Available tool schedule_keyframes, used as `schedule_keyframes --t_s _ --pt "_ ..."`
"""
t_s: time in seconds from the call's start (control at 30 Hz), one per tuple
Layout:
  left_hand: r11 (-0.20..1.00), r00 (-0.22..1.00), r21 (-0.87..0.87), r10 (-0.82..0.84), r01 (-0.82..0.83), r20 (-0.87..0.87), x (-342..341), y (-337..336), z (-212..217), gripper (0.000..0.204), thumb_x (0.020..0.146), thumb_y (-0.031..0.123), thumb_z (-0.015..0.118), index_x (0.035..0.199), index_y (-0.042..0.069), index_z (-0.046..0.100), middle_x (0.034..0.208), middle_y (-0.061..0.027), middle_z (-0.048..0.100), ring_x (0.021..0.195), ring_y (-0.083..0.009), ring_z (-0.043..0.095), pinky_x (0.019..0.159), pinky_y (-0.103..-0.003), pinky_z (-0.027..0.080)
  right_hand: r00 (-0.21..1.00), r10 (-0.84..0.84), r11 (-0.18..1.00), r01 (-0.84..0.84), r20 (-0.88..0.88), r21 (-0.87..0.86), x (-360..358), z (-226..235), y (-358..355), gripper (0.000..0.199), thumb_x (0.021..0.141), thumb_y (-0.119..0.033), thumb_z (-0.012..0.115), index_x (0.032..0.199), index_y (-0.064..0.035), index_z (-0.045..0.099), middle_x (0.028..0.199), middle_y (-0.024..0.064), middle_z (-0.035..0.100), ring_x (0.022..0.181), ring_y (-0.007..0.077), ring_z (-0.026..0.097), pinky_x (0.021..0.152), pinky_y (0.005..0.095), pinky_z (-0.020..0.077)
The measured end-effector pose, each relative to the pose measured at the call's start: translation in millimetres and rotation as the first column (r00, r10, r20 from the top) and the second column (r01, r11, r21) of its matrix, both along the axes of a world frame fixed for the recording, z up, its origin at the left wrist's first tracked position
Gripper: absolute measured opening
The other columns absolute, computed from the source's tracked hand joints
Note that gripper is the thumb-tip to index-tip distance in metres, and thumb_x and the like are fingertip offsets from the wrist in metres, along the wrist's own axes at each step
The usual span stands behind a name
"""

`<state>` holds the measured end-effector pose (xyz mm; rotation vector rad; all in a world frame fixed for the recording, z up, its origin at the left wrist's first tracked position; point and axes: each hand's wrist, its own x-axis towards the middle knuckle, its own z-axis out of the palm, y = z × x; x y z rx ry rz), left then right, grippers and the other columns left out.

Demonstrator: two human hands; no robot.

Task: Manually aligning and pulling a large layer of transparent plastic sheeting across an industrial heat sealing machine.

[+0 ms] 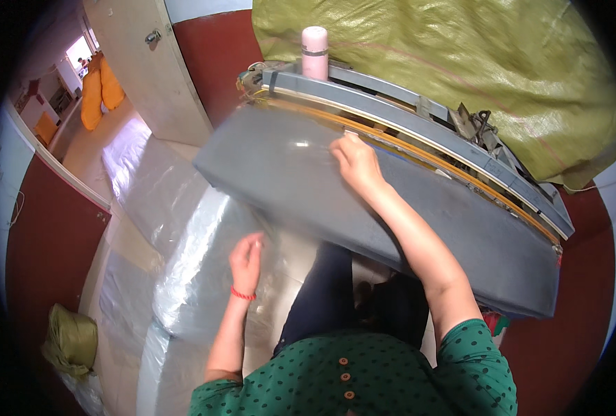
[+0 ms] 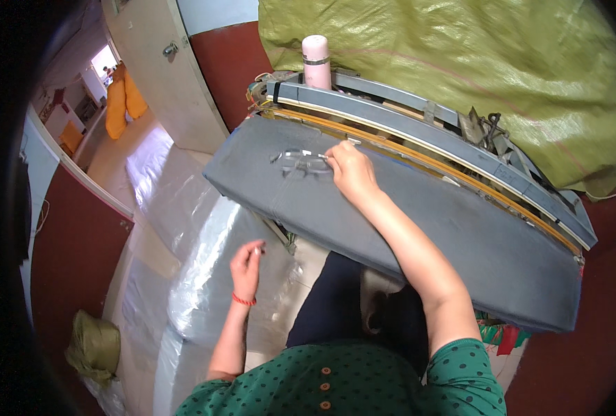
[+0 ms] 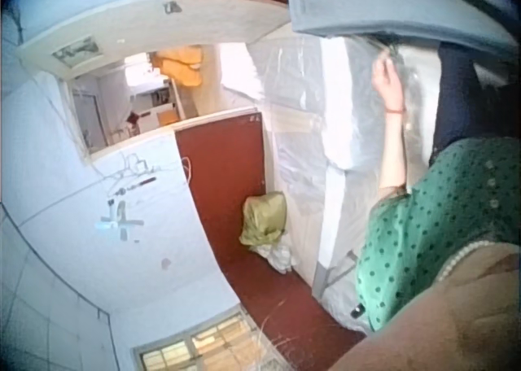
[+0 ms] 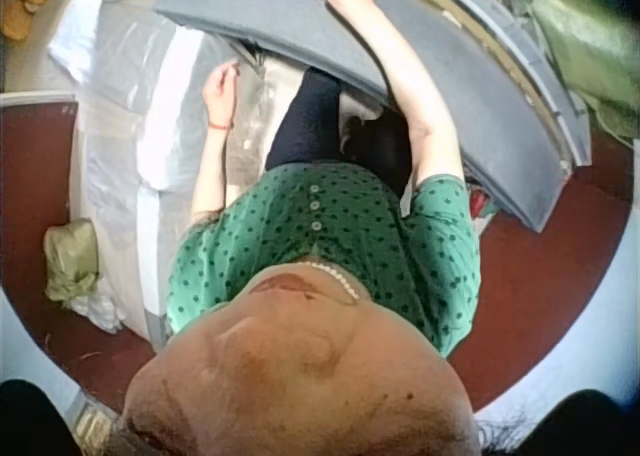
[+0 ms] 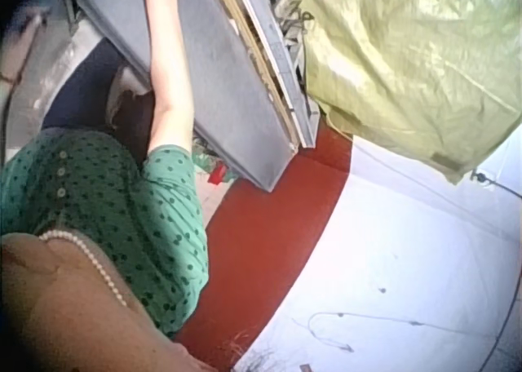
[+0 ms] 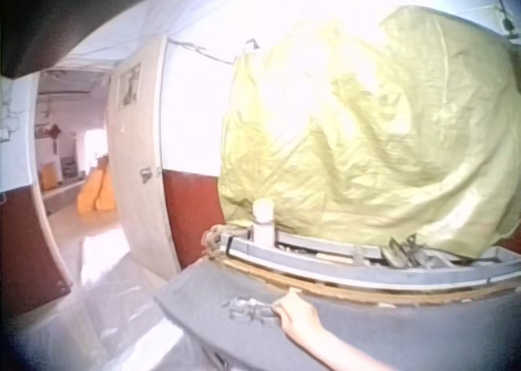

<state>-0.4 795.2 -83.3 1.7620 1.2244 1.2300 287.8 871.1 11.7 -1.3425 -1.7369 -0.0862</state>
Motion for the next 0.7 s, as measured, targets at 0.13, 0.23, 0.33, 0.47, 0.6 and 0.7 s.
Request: schedule_keyframes --t_s 0.13,0.23,0.33,0.47,0.6,0.7 --pt "0.945 0.999 0.326 -0.039 0.028 0.027 42 24 71 0.018 0.083 0.006 0.05 0.097 -0.001 0.059 0.095 -0.0106 0.059 0.089 -0.019 0.055 0.079 -0.028 0.042 0.988 0.124 0.992 -0.121 0.089 -0.041 7 25 -79 0.009 0.072 0.0 0.059 0.079 -0.0026 0.056 0.076 0.011 0.053 0.071 0.0302 0.055 0.06 0.0356 0.0448" --pt "0.928 0.94 0.177 -0.339 0.326 0.042 74 24 111 0.016 0.083 0.004 0.051 0.094 -0.001 0.061 0.09 -0.007 0.058 0.082 -0.0135 0.053 0.073 -0.024 0.042 0.983 0.152 0.988 -0.148 0.105 -0.047 19 37 -122 0.011 0.071 0.002 0.06 0.079 -0.0033 0.055 0.075 0.0102 0.052 0.068 0.0286 0.055 0.057 0.0346 0.0447" --pt "0.8 0.802 0.056 -0.595 0.597 -0.046 95 18 110 0.014 0.081 0.006 0.055 0.091 -0.001 0.062 0.086 -0.0053 0.057 0.078 -0.0127 0.051 0.07 -0.025 0.041 0.986 0.108 0.993 -0.101 0.126 -0.058 32 40 -151 0.008 0.072 -0.001 0.059 0.078 -0.0045 0.057 0.075 0.0094 0.051 0.068 0.0276 0.056 0.057 0.0358 0.0455" --pt "0.755 0.747 -0.018 -0.651 0.655 -0.136 116 1 108 0.014 0.075 0.008 0.06 0.087 0.001 0.063 0.083 -0.0074 0.057 0.082 -0.0186 0.053 0.073 -0.029 0.042 0.995 0.068 0.994 -0.061 0.078 -0.089 52 38 -179 0.008 0.072 -0.001 0.059 0.078 -0.0045 0.057 0.075 0.0091 0.051 0.067 0.0276 0.056 0.057 0.0357 0.0451" --pt "0.795 0.806 0.14 -0.571 0.59 -0.156 128 -19 111 0.011 0.073 0.007 0.065 0.081 0.0 0.063 0.077 -0.0043 0.058 0.072 -0.0148 0.051 0.062 -0.027 0.042 0.997 0.058 0.99 -0.063 -0.043 -0.129 67 33 -196 0.006 0.073 -0.002 0.058 0.079 -0.0036 0.058 0.076 0.0097 0.052 0.068 0.0282 0.055 0.059 0.0349 0.0449" --pt "0.763 0.821 0.312 -0.487 0.566 -0.298 133 -19 101 0.009 0.071 0.004 0.066 0.076 0.0 0.059 0.073 -0.0064 0.058 0.07 -0.0175 0.053 0.06 -0.027 0.041 0.993 0.044 0.987 -0.061 -0.113 -0.151 70 29 -203 0.005 0.074 -0.002 0.057 0.079 -0.0027 0.058 0.076 0.0102 0.052 0.07 0.0276 0.055 0.062 0.0339 0.0447"
